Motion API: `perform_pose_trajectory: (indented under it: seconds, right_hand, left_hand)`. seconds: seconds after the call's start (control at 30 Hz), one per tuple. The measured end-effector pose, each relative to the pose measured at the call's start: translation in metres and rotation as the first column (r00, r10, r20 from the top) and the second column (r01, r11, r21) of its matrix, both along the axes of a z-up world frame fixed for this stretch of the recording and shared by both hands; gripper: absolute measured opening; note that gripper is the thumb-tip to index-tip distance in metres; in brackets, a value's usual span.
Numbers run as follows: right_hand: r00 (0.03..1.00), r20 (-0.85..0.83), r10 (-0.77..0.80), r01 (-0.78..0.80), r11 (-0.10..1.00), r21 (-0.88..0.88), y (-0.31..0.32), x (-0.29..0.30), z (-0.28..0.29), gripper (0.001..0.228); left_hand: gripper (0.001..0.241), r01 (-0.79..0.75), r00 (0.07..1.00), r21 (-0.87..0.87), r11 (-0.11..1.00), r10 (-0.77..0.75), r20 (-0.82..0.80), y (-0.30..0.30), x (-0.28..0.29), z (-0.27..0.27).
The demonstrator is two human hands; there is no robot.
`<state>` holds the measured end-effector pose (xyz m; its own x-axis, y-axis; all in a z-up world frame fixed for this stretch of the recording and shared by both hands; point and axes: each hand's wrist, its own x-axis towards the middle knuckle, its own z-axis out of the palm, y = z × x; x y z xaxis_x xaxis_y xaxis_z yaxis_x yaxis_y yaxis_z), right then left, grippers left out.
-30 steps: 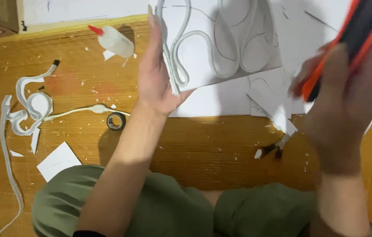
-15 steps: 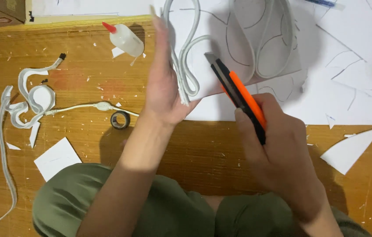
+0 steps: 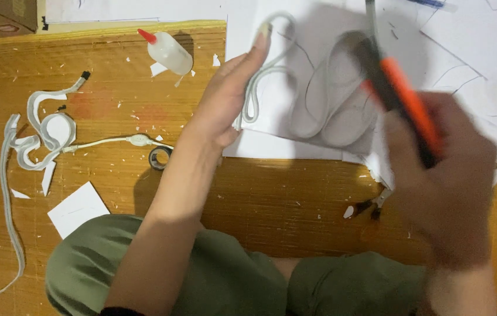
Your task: Cutting out a sign shape from a white foam board using a utility knife
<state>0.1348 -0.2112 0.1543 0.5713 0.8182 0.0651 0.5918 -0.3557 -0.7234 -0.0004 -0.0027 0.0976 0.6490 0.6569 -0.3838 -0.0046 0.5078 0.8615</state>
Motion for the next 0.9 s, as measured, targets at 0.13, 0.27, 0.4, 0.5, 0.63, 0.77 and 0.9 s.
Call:
perform_pose_trajectory:
  seconds: [0.13,0.27,0.4,0.5,0.63,0.77,0.9]
  right_hand:
    - [0.993,-0.066,-0.093,0.095,0.995,0.017,-0.011,0.039,-0.037,0.013]
    - [0.967,-0.211,-0.146,0.116,0.982,-0.151,-0.011,0.059,-0.063,0.023]
    - [0.976,-0.175,-0.133,0.106,0.982,-0.154,-0.010,0.070,-0.106,0.023]
    - [0.993,-0.103,-0.054,0.035,0.983,-0.180,-0.004,0.072,-0.138,0.041]
    - [0.889,-0.435,-0.142,0.013,0.958,-0.286,0.009,0.052,-0.144,0.044]
    - [0.756,-0.609,-0.239,0.152,0.970,-0.192,0.013,0.049,-0.143,0.036]
    - [0.739,-0.620,-0.263,0.186,0.964,-0.188,0.016,0.045,-0.153,0.027]
  left_hand:
    - [0.064,0.289,0.917,0.140,0.947,-0.232,-0.323,0.012,0.000,-0.038]
    - [0.054,0.819,0.548,0.300,0.489,-0.513,-0.660,0.005,0.010,-0.069]
    - [0.067,0.891,0.442,0.306,0.336,-0.487,-0.754,-0.017,0.013,-0.052]
    - [0.074,0.867,0.466,0.301,0.398,-0.428,-0.774,-0.026,0.018,-0.051]
    - [0.047,0.792,0.591,0.427,0.436,-0.375,-0.714,-0.032,0.021,-0.046]
    - [0.047,0.735,0.675,0.549,0.398,-0.354,-0.647,-0.036,0.023,-0.046]
    - [0.049,0.659,0.751,0.675,0.330,-0.261,-0.606,-0.027,0.022,-0.060]
